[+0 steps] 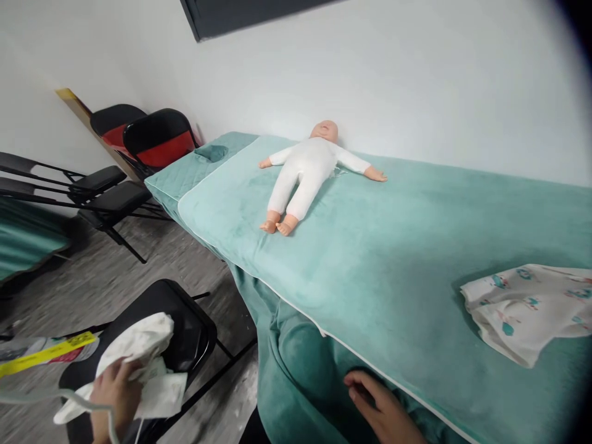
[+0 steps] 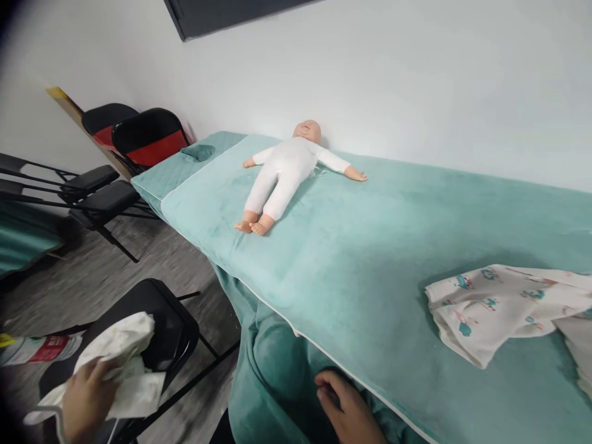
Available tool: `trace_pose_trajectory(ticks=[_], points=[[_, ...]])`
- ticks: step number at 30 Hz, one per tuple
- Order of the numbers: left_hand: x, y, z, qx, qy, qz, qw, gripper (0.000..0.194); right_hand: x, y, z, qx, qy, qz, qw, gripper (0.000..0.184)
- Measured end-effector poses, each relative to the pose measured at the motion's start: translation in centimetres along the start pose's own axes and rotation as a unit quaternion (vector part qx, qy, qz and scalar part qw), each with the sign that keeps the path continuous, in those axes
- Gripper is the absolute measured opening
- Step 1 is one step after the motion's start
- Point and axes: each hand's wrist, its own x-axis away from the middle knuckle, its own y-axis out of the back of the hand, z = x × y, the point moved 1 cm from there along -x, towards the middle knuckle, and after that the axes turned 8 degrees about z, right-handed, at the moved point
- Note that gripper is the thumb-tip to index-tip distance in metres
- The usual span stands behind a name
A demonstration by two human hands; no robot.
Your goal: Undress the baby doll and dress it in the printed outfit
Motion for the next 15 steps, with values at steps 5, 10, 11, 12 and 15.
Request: trace_pose_trajectory(ticks=[5,10,11,12,15], points=[[4.1,-2.9,-0.9,-0.038,-0.017,0.036,0.998,0.046,-0.1,0.1,-0.1,0.017,0.002,-0.004,1.000,0.032],[4.8,-1.7,-1.5,-0.099,-0.018,0.073,0.992,0.039,-0.5,-0.1,0.1,0.036,0.007,0.011,0.999,0.030],[4.5,-1.3,-1.3,-0.088,-0.014,0.088,0.992,0.033,-0.5,-0.1,0.2,0.039,0.010,0.015,0.999,0.030],[4.0,-0.9,-1.1,-0.069,-0.013,0.104,0.992,0.030,-0.5,-0.1,0.3,0.042,0.012,0.016,0.999,0.030],[2.2,0.1,-0.6,-0.008,0.015,0.116,0.993,0.026,-0.4,-0.1,0.5,0.048,0.020,0.015,0.999,0.028]])
